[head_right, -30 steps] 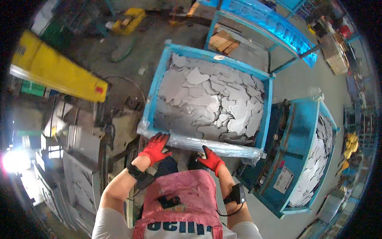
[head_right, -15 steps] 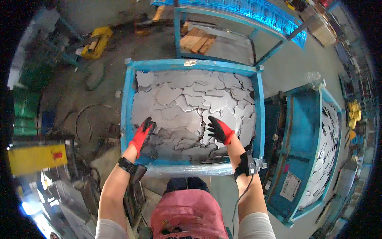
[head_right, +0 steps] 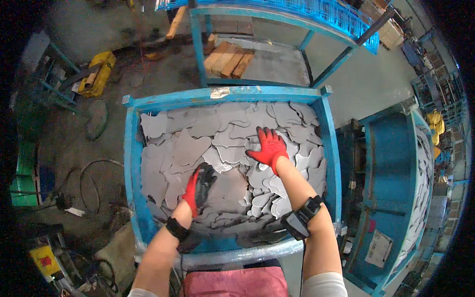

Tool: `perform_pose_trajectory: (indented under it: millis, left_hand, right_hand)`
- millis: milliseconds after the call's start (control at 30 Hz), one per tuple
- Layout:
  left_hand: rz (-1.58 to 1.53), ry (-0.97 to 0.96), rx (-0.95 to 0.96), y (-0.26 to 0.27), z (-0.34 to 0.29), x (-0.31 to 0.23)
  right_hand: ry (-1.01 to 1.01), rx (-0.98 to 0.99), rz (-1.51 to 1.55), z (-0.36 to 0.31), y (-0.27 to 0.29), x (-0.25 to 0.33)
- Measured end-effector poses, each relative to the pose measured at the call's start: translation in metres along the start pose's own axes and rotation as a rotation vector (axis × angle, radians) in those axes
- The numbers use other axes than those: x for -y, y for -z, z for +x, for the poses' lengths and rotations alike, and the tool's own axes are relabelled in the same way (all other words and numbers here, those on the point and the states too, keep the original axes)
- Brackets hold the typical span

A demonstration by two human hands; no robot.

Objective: The recorder operates a stamping machine to press metal sheets into specific shapes.

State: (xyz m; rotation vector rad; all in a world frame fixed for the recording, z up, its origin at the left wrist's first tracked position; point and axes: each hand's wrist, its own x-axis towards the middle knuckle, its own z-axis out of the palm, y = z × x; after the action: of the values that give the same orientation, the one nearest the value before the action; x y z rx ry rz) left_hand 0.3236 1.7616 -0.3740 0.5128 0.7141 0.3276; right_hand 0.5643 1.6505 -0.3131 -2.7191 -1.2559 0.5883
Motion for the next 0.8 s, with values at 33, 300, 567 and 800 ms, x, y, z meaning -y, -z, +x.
perform_pose_trajectory:
  millis: [33,300,567,800]
  left_hand:
    - [-0.029,-0.022,0.012,0.004,0.016,0.015]
    - [-0.226,-0.082,0.031,-0.013,0.086,0.048]
    - [-0.350,0.118,-0.030,0.001,0.104,0.040]
    - [-0.067,-0.029,-0.117,-0.014,0.122,0.056]
  right_hand:
    - [0.055,0.000,-0.087,0.008,-0.011,0.003]
    - [-0.179,-0.171,0.107,0.100,-0.075,-0.041]
    - [-0.079,-0.127,-0.055,0.147,-0.082,-0.011]
    - [0.041,-0.273,-0.115,0.121,-0.093,-0.005]
